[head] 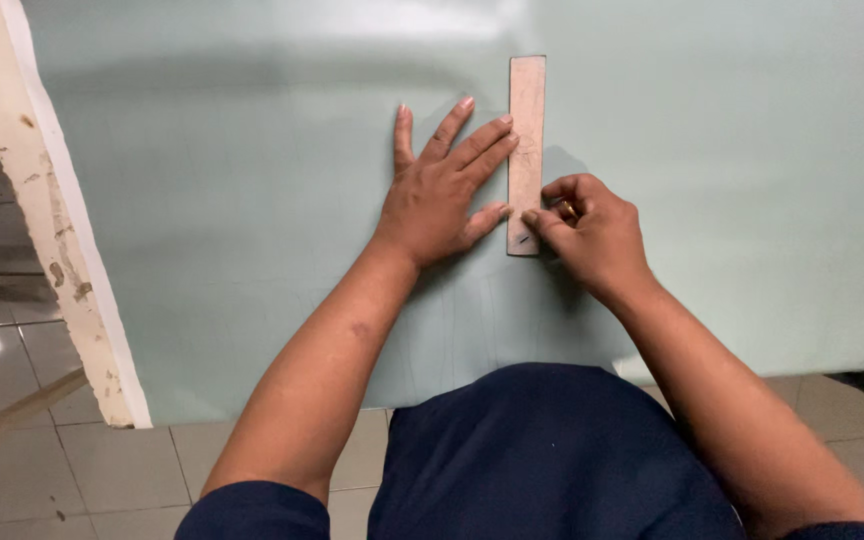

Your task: The person places a wooden ruler on a light green sheet and uses a pencil to draw straight lines along its edge. They repeatedly reposition the ruler and draw additional lines across the sheet.

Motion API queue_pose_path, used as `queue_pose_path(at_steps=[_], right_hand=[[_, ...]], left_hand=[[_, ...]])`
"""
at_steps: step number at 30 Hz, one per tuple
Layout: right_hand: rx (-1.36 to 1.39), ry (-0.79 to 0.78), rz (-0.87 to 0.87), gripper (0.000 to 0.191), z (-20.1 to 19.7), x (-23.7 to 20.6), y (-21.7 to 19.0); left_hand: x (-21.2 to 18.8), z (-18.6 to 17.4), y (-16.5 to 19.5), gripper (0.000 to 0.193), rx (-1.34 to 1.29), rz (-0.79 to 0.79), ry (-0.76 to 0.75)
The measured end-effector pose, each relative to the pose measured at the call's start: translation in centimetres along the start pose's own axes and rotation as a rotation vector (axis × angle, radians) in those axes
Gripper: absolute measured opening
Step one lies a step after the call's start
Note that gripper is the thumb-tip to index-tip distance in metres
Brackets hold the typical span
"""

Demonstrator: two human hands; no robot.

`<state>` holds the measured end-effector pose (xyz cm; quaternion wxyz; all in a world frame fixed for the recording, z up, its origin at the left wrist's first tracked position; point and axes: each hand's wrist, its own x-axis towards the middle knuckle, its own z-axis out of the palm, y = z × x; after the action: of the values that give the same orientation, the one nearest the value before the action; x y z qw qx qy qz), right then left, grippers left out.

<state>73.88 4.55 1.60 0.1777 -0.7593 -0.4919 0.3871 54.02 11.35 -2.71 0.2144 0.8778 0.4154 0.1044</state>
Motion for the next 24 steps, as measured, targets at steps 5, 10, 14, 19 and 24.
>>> queue_pose_path(at_steps=[5, 10, 14, 19, 24], right_hand=[[0.016, 0.017, 0.024, 0.031, 0.5, -0.1, -0.1], [-0.039, 0.024, -0.026, 0.031, 0.5, -0.1, 0.2], [-0.132, 0.054, -0.111, 0.029, 0.3, -0.3, 0.3], [-0.224, -0.067, -0.237, 0.069, -1.3, -0.2, -0.1], [-0.259, -0.186, -0.163, 0.086, -1.9, -0.8, -0.7]], left_hand=[[-0.2, 0.1, 0.0, 0.078, 0.017, 0.005, 0.022], [-0.2, 0.1, 0.1, 0.076, 0.025, -0.008, 0.013], [0.0, 0.0, 0.2, 0.075, 0.008, -0.019, -0.005], [-0.1, -0.3, 0.1, 0.074, 0.006, 0.000, 0.019], [-0.1, -0.5, 0.2, 0.075, 0.010, 0.003, 0.011]])
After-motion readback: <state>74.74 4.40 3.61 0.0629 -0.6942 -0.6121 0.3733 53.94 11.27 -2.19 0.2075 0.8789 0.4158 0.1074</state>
